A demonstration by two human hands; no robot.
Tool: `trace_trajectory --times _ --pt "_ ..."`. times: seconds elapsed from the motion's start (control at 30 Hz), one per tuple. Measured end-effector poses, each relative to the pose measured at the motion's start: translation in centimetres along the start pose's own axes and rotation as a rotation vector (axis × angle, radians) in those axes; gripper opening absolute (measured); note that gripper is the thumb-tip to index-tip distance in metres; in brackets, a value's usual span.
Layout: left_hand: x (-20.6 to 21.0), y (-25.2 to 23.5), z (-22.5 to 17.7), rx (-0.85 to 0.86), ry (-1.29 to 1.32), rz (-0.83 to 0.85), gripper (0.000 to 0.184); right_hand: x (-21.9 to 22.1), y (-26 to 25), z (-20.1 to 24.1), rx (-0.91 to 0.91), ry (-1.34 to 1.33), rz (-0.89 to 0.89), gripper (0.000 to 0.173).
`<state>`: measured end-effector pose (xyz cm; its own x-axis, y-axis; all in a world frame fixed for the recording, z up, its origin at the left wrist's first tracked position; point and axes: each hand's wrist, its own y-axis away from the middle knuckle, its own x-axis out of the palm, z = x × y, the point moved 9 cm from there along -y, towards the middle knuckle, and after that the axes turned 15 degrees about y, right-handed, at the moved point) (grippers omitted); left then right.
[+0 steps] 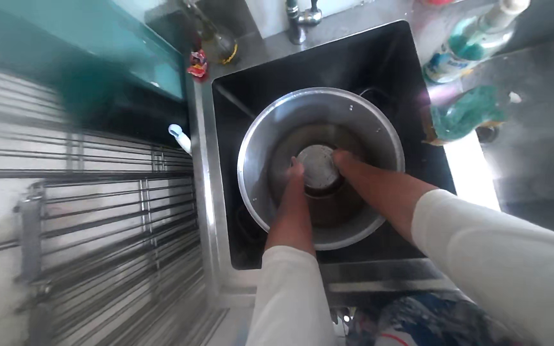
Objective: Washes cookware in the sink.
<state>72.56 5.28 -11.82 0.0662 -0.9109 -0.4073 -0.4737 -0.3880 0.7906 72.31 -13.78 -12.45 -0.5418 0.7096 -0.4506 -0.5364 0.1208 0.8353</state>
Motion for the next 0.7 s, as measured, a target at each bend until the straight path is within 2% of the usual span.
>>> trace_trajectory --times 0.13,0.3,0.37,0.43,0.53,0.63,0.7 --pt "0.4 0.1 0.3 0.002 0.017 0.042 0.072 0.5 -0.4 -0.4 0.046 -0.115 0.012 0.047" --pt "0.0 0.2 0.2 0.017 0.078 0.061 0.082 0.5 1.2 1.4 -0.063 0.383 -0.005 0.040" --pt "-0.4 0.7 0.0 0.023 0.115 0.069 0.083 0.4 1.2 2.0 -0.067 0.427 -0.013 0.041" --pt "-0.8 0.6 0.3 0.030 0.165 0.072 0.085 0.8 0.9 2.2 -0.054 0.391 -0.021 0.045" --pt "-1.6 0.4 0.1 0.063 0.171 0.070 0.091 1.2 1.3 2.0 0.017 0.202 -0.036 0.051" --pt "-2.7 0.4 -0.5 0.088 0.018 -0.009 0.093 2.3 1.7 2.2 0.037 0.033 -0.008 0.049" --pt "-3.9 0.1 -1.1 0.082 -0.121 -0.067 0.095 3.5 0.8 2.9 -0.024 0.008 0.009 0.047"
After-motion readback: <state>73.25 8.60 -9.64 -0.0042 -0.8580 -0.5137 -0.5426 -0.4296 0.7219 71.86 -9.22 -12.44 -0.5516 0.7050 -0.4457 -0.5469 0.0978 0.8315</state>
